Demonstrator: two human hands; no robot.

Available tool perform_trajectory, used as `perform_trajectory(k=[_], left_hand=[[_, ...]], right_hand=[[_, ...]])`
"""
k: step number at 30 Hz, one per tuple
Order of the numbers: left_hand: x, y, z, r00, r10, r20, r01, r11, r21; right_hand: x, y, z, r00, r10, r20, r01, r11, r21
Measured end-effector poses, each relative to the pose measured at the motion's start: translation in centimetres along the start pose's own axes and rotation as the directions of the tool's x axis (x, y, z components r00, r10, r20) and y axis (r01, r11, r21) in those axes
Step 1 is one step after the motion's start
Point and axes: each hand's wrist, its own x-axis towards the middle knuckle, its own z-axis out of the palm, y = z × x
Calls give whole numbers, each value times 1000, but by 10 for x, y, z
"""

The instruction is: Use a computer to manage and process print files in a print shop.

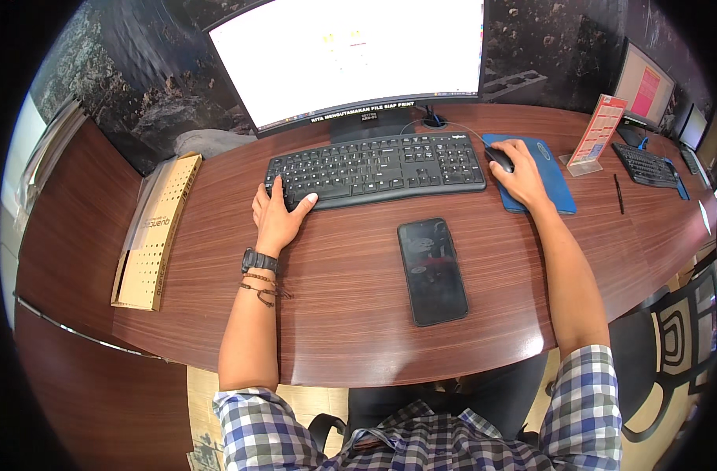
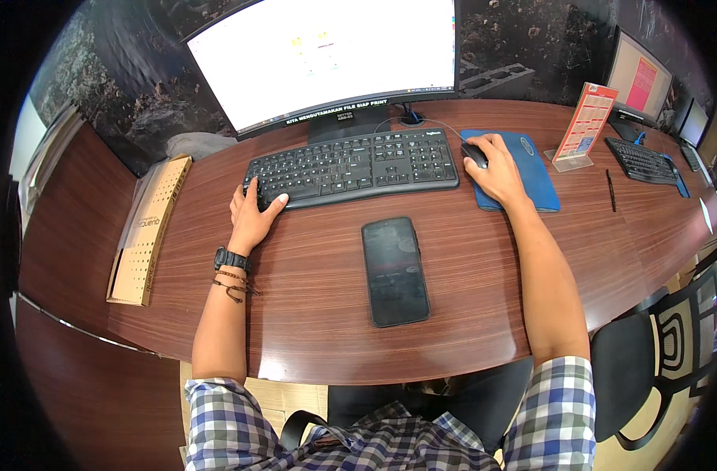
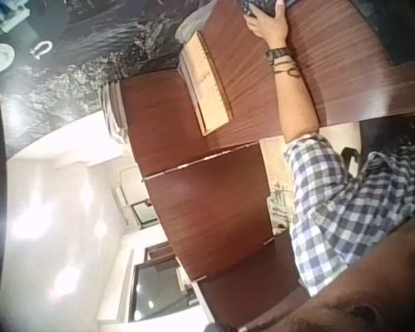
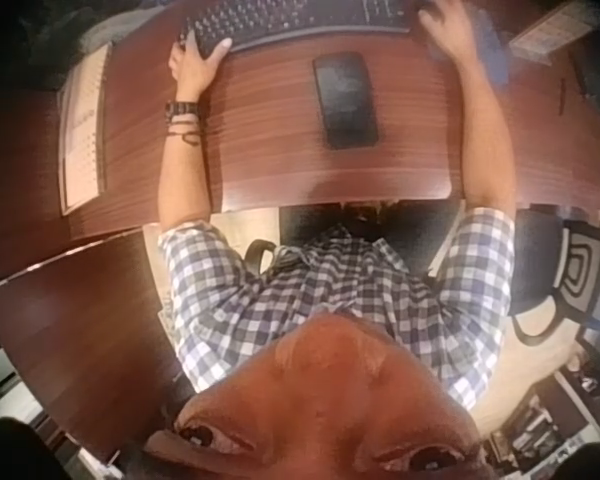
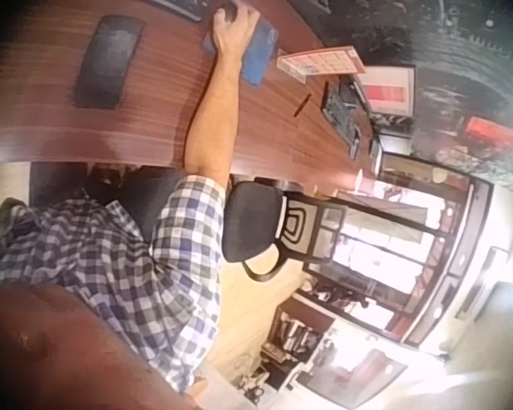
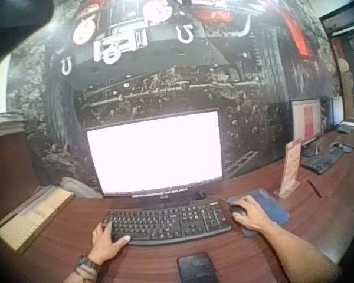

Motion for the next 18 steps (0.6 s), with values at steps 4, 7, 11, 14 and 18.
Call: perform_trajectory(k=[4,7,11,14,18], left_hand=[[-2,1,-2,1000,-10,11,10,1000,14],[-1,0,-1,1000,-11,10,11,1000,17],[-2,0,-1,1000,-17,17,17,1000,20],[-1,1,-1,1000,-19,25,18,1000,23],[0,0,1,1000,-2,6,2,1000,0]], right_hand=[[0,-1,0,1000,13,9,-13,1000,3],[-1,2,1,1000,3,0,-3,1000,8],[-2,0,0,1000,15,3,-16,1000,11],[-2,-1,-2,1000,25,10,-25,999,19],[-1,-1,-1,1000,17,4,-17,1000,17]])
